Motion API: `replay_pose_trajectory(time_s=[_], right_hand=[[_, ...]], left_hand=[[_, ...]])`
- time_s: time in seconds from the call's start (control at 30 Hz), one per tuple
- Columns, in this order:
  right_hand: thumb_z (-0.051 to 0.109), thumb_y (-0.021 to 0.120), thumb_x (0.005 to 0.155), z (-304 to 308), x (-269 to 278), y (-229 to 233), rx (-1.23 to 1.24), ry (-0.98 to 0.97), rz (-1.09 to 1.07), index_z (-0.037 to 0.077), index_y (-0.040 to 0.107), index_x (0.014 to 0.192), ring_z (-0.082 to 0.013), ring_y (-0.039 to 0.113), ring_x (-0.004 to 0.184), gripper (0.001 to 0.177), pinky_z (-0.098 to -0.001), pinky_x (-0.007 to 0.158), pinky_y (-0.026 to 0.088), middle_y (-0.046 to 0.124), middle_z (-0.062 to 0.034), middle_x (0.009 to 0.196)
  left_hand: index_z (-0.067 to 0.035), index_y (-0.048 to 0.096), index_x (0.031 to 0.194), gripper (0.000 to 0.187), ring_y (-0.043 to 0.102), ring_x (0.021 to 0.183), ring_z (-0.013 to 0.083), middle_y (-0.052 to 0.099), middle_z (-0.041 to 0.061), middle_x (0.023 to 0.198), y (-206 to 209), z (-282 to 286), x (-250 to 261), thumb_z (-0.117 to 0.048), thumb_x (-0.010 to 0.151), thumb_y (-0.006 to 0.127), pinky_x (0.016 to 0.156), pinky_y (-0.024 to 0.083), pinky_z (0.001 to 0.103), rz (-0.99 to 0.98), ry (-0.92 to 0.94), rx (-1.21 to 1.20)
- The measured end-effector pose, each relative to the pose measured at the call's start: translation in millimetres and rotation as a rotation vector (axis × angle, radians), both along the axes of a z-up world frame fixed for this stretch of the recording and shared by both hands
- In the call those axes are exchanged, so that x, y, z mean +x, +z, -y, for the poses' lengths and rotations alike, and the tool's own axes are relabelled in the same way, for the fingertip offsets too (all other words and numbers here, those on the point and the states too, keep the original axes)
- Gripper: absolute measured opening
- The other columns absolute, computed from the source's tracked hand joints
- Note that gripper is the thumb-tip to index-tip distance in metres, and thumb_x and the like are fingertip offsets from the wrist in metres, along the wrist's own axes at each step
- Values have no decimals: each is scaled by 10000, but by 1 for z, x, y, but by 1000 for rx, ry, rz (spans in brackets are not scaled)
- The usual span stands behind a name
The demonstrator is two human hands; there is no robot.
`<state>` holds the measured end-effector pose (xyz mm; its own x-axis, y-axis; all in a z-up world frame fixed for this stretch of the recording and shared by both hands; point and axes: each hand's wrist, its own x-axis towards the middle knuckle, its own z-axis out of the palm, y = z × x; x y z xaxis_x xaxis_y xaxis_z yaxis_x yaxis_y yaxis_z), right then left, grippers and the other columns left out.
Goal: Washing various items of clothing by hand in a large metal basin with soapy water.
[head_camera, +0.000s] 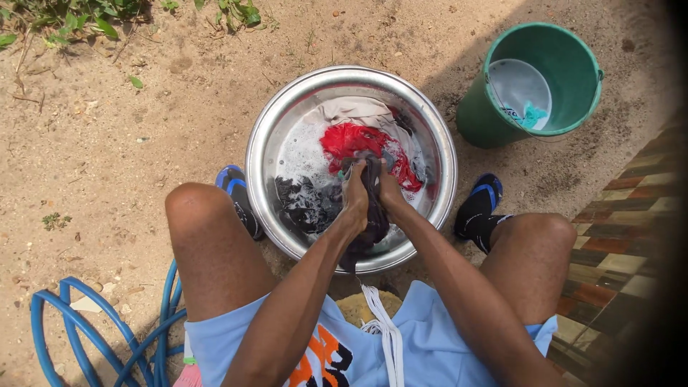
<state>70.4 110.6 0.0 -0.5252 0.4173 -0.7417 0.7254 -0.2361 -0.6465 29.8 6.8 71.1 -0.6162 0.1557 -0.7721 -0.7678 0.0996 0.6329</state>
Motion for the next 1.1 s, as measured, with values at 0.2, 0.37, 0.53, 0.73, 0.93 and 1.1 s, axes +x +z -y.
replay_pose_trajectory(time_s=[0.2,0.37,0.53,0.73,0.93,1.1], right_hand=[[472,698,963,-20,-16,70,-321,-190,-176,-39,722,1070,-241,649,732,523,-431,722,540,721,-131,924],[434,670,934,38,-14,142,435,-127,-284,-35,718,877,-164,641,652,475,-373,656,502,724,-81,744],[526,594,1005,58,11,174,261,132,-289,-45,693,732,-157,555,625,641,-383,596,463,641,-87,653],[466,484,1083,31,18,46,863,724,-110,-43,705,1016,-298,597,620,559,-430,583,460,647,-221,713],[570,535,1070,7,-4,54,-8,-24,-77,-18,709,1035,-251,604,783,614,-402,697,467,660,-174,917],[348,714,1060,-6,-5,108,-205,-26,-421,-121,675,997,-294,533,637,475,-523,639,393,633,-170,752]], left_hand=[[-112,563,1388,933,651,1017,203,704,66,1201,13,-18,13,-864,891,322,885,493,401,247,-313,85],[-24,706,1221,796,719,829,211,740,146,1085,-22,-13,-21,-731,1003,412,710,584,371,184,-54,198],[-89,717,938,412,641,649,236,699,80,838,17,13,-62,-474,994,582,596,564,409,366,-241,331],[-39,736,871,338,629,712,267,691,119,826,-98,39,-16,-358,980,705,662,496,456,-271,-123,-331],[19,735,956,473,676,807,315,724,214,951,-57,3,-14,-430,998,592,764,507,488,-142,-109,-275],[-7,735,1009,459,741,888,362,760,205,1003,-40,-6,-13,-414,1021,522,785,540,490,223,61,181]])
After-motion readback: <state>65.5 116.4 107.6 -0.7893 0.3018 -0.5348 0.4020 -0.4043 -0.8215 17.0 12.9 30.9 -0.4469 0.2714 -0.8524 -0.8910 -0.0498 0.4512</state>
